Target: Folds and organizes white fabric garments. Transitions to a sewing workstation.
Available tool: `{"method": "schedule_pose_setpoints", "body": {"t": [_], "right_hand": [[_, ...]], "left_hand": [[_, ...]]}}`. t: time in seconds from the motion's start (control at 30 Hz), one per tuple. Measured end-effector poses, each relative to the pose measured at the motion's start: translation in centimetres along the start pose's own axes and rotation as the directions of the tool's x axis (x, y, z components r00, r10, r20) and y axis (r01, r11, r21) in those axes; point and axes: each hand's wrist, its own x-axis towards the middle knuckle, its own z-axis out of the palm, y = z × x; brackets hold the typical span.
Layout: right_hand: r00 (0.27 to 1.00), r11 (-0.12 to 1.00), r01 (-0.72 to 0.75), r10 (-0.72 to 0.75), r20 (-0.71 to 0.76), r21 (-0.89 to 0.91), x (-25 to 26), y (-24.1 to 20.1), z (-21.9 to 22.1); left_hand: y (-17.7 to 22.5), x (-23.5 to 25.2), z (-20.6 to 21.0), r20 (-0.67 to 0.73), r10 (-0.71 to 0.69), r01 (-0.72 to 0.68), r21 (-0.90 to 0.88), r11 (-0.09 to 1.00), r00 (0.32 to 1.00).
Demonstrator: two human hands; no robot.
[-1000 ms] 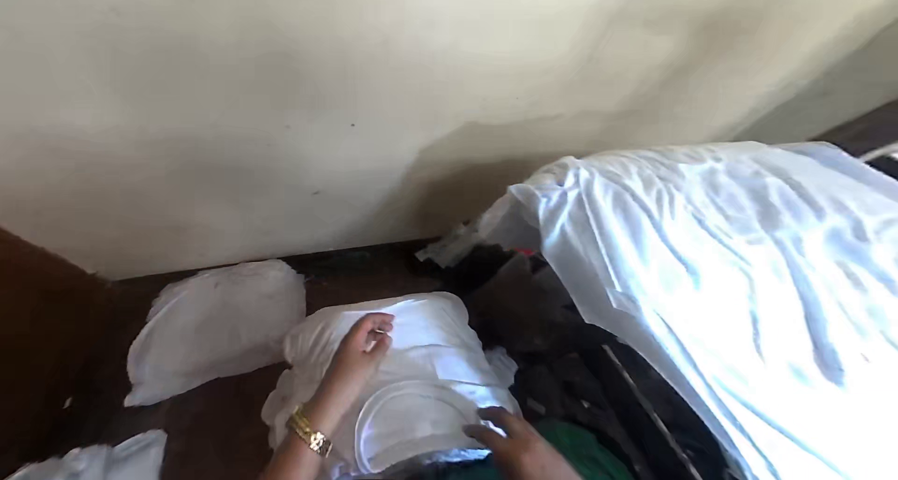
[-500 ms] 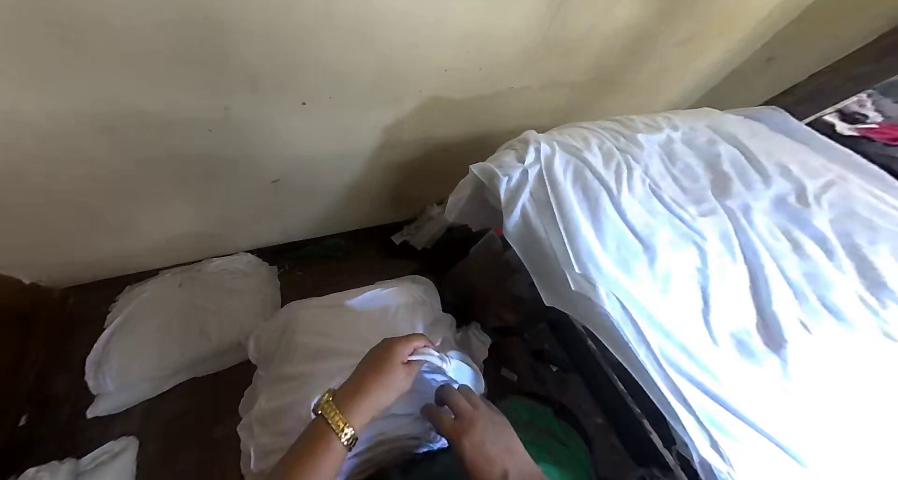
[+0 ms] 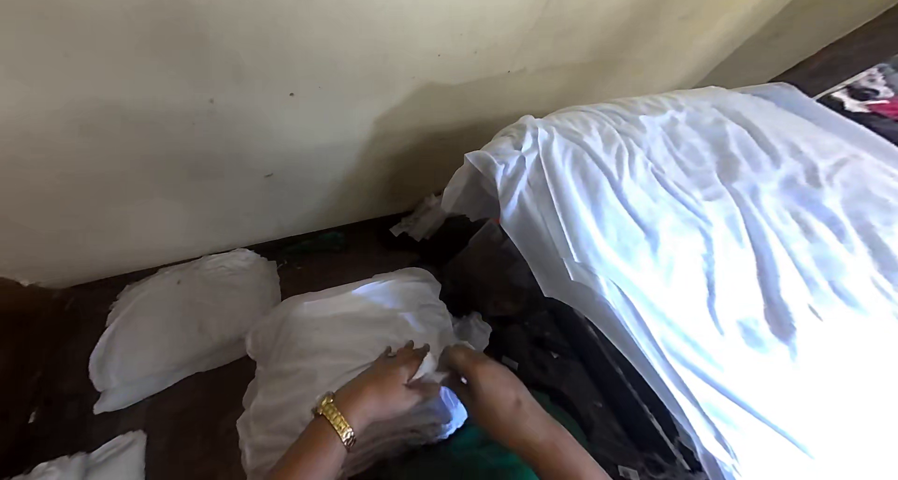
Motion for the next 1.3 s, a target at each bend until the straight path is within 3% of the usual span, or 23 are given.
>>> {"method": "schedule_pose_setpoints", "body": {"t": [0.07,0.13,0.23,0.3,0.33,0.4,0.5,0.57,0.6,0.67,0.73,0.77,0.8,0.87,0.97,1.03,1.07,1.13,1.23,1.3], "right_hand": [[0.937,0.993,0.110,-0.120,-0.328,-0.047,-0.2,0.0,1.1],[0.862,0.978,0.183,-0.210,-0.462,-0.103,-0.8,0.1,2.8],[0.929,0.963,0.230,-0.259,-0.263,-0.137,-2.4,0.7,4.8],[0.976,0.963,0.170,-0.194,-0.100,-0.209,-2.5,1.4,5.6],[0.983,0.966,0.136,-0.159,-0.092,-0.218,-2.3,1.6,5.5],[0.938,0.965,0.126,-0.192,-0.288,-0.232,-1.5,1.7,4.9],[0.806,0.960,0.115,-0.241,-0.541,-0.256,-0.4,0.9,3.4],[0.764,0.952,0.148,-0.281,-0.581,-0.267,-0.4,0.8,3.9],[0.785,0.949,0.190,-0.301,-0.542,-0.251,-0.8,0.9,4.5],[0.896,0.946,0.256,-0.310,-0.317,-0.200,-2.0,1.0,5.4],[0.979,0.959,0.201,-0.206,-0.006,-0.198,-2.4,1.1,6.0],[0.986,0.966,0.163,-0.152,0.068,-0.201,-2.3,1.1,6.0],[0.991,0.973,0.131,-0.121,0.063,-0.189,-2.2,1.2,5.8],[0.981,0.983,0.107,-0.128,-0.145,-0.146,-1.9,1.2,4.9],[0.897,0.988,0.114,-0.147,-0.417,-0.104,-1.0,0.7,3.2],[0.839,0.980,0.146,-0.194,-0.508,-0.132,-0.8,0.8,4.0],[0.848,0.976,0.173,-0.216,-0.484,-0.133,-1.1,0.8,4.5],[0.930,0.963,0.224,-0.258,-0.263,-0.153,-2.2,1.0,5.2],[0.986,0.949,0.154,-0.132,0.099,-0.274,-2.4,1.0,5.8],[0.993,0.963,0.118,-0.117,0.021,-0.242,-2.1,1.2,5.4]], "left_hand": [[0.5,0.0,0.0,-0.040,-0.014,0.016,0.053,0.998,0.999],[0.7,0.2,-0.8,-0.136,-0.027,0.021,-0.044,0.999,0.990],[1.2,-0.1,-3.1,-0.226,-0.017,-0.038,-0.237,0.971,0.974],[1.3,-0.5,-3.6,-0.207,0.005,-0.057,-0.244,0.968,0.978],[1.1,-0.6,-3.3,-0.182,0.009,-0.050,-0.226,0.973,0.983],[0.8,-0.5,-1.8,-0.127,0.007,-0.023,-0.130,0.991,0.992],[0.9,-0.3,0.5,-0.064,-0.108,0.111,0.049,0.993,0.992],[0.8,-0.1,-0.2,-0.161,-0.115,0.109,-0.042,0.993,0.980],[0.6,0.0,-0.9,-0.201,-0.102,0.082,-0.104,0.991,0.974],[0.5,-0.1,-1.9,-0.241,-0.073,0.031,-0.175,0.984,0.968],[0.5,-0.6,-2.4,-0.253,-0.060,0.002,-0.220,0.975,0.966],[0.2,-0.8,-2.4,-0.260,-0.053,-0.010,-0.236,0.972,0.964],[0.0,-0.8,-2.2,-0.256,-0.046,-0.018,-0.239,0.971,0.966],[-0.1,-0.9,-1.3,-0.200,-0.025,-0.009,-0.167,0.986,0.980],[0.8,-0.6,0.7,-0.083,-0.076,0.079,0.035,0.996,0.994],[0.8,-0.3,0.2,-0.186,-0.118,0.113,-0.036,0.993,0.976],[0.6,0.0,-0.5,-0.247,-0.127,0.101,-0.117,0.988,0.961],[0.4,0.1,-1.9,-0.302,-0.131,0.060,-0.233,0.971,0.944],[0.1,-0.4,-2.2,-0.278,-0.105,0.026,-0.274,0.962,0.955],[0.1,-0.6,-1.4,-0.218,-0.076,0.026,-0.223,0.975,0.973]]}}
